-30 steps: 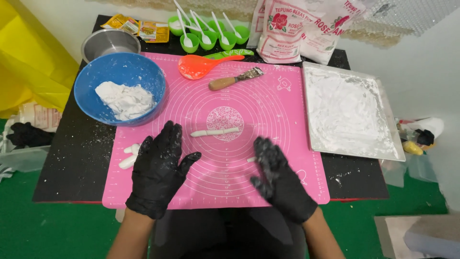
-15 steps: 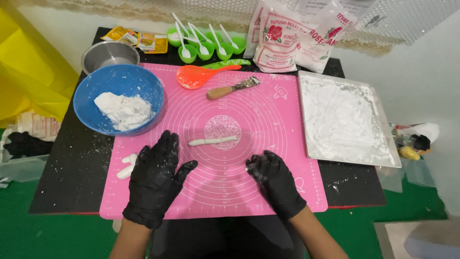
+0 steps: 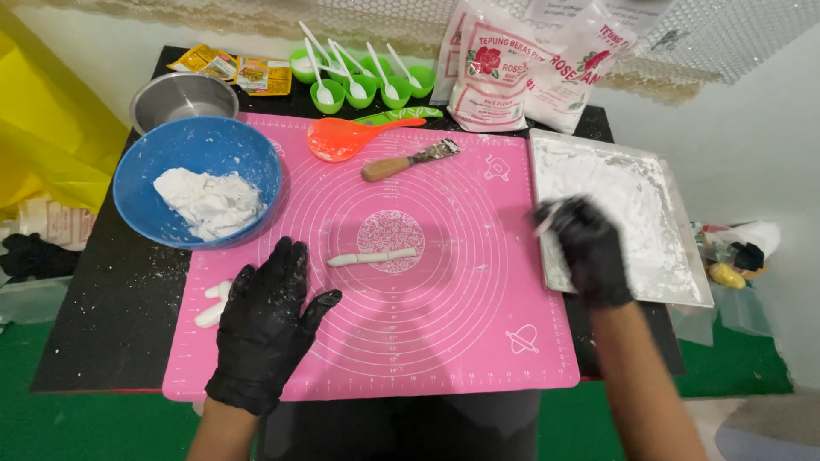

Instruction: Rolling dough into a long rope on a silicone mat and cutting it into small pieces using a scraper.

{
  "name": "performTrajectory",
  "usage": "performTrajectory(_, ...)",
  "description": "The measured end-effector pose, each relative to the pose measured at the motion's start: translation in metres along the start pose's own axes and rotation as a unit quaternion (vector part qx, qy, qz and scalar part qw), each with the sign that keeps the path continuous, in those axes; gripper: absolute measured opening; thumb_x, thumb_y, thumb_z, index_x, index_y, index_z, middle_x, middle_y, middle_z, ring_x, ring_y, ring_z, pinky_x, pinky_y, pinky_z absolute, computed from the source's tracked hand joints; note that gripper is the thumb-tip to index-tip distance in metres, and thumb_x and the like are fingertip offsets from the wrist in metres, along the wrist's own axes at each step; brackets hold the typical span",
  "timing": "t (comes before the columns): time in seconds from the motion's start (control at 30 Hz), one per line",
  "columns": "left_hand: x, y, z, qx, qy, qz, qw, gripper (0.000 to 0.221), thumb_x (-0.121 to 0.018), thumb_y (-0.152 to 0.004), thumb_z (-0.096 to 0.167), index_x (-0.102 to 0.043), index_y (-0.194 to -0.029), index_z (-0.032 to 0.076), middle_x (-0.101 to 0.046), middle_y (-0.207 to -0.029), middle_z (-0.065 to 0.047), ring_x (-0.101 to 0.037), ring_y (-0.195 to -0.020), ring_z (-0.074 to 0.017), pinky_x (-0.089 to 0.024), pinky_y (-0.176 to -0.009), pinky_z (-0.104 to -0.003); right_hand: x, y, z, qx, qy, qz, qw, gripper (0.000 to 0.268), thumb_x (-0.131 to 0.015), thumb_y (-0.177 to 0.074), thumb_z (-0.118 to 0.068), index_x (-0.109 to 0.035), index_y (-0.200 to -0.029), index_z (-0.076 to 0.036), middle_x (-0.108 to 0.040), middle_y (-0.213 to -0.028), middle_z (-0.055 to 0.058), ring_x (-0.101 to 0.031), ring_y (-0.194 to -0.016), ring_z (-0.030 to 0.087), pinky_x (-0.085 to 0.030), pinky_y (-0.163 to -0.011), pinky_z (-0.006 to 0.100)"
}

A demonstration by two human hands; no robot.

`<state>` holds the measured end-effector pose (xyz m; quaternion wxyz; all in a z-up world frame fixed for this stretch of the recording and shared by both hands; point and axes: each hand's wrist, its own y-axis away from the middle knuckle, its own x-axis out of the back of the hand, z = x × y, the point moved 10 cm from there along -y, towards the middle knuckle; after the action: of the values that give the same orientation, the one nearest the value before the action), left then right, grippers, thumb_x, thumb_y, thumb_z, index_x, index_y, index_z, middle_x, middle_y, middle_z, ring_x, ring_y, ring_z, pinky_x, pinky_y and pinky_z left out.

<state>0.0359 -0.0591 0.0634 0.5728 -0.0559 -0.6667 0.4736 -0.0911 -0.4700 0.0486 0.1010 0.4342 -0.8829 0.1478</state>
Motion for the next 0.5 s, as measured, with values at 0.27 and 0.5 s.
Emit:
performTrajectory(0.27,0.002,-0.005,0.003,0.002,-0.031,-0.008,0.999,0.066,-0.075,-0.095,0.048,-0.062,-0.142,0.005,-0.066,-0.145,-0.016,-0.065,-0.131,-0.0247,-0.049,-0.113,-0.050,0.101,-0.135,0.078,0.198,0.403,0.095,0.888,0.005,-0.075,-0.099,-0.012,-0.075,-0.104,-0.013,-0.071,-0.101,0.009,-0.064,-0.100,0.032,-0.047,-0.088,0.043)
performTrajectory(0.5,-0.004,0.000,0.000,0.012,-0.021,-0.012,1.000,0.068,-0.074,-0.095,0.049,-0.061,-0.143,0.004,-0.065,-0.145,-0.017,-0.066,-0.130,-0.0268,-0.047,-0.116,-0.052,0.061,-0.153,0.091,0.198,0.511,-0.006,0.837,0.013,-0.073,-0.100,-0.017,-0.080,-0.101,-0.007,-0.075,-0.101,0.015,-0.068,-0.098,0.039,-0.053,-0.079,0.048)
